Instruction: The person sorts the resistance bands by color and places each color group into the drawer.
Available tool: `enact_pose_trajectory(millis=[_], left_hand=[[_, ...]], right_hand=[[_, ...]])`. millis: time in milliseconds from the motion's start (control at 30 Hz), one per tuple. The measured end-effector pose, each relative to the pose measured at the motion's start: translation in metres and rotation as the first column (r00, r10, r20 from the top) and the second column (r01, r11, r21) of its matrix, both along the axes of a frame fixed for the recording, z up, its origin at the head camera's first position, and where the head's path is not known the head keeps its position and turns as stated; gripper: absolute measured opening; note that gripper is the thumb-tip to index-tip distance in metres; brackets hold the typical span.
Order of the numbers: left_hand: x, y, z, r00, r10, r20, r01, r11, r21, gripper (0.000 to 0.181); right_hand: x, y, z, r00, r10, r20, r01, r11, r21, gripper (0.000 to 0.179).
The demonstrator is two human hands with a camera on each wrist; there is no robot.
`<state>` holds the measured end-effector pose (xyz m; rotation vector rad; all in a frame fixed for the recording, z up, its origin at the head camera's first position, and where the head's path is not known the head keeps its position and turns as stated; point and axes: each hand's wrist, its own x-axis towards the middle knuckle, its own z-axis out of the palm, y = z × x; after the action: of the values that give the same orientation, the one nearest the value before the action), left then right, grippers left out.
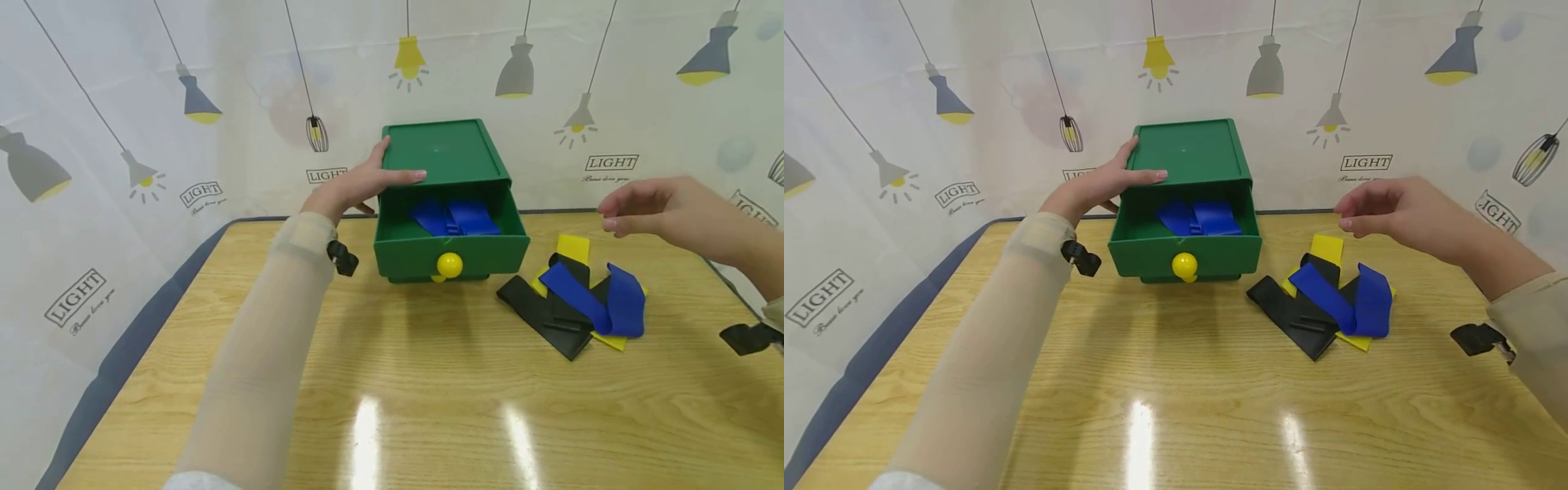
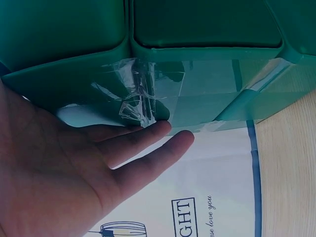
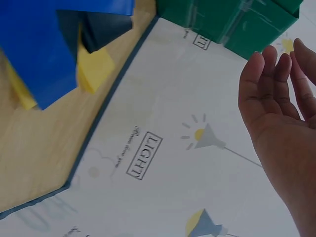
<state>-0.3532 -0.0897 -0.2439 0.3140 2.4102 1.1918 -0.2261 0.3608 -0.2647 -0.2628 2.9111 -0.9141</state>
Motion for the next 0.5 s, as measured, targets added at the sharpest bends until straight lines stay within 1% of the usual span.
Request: enact_pose_trajectory(millis=[200,267,367,500], left_hand=[[0.000,-0.001,-0.001,1.000,-0.007,-0.006,0.007,1.000,0.005,0.119],[0.000,-0.002,-0.001,1.000,-0.008,-0.007,0.008,1.000,0.004,0.119],[0.000,-0.002,-0.001,1.000,-0.008,-0.007,0.008,1.000,0.006,0.119],[-0.001,-0.001,0.000,1.000,-0.007,-0.005,0.007,1.000,0.001,0.119]], right_hand=[[0.010,0.014,-0.026,0.998,-0.039,0.049,0.038,0.999,0.020,0.043],[0.014,0.018,-0.038,0.997,-0.030,0.068,0.029,1.000,0.008,0.042],[0.020,0.024,-0.060,0.996,0.003,0.091,-0.003,1.000,-0.006,0.038],[0.026,0.032,-0.087,0.992,0.019,0.129,-0.013,0.999,-0.043,0.037]])
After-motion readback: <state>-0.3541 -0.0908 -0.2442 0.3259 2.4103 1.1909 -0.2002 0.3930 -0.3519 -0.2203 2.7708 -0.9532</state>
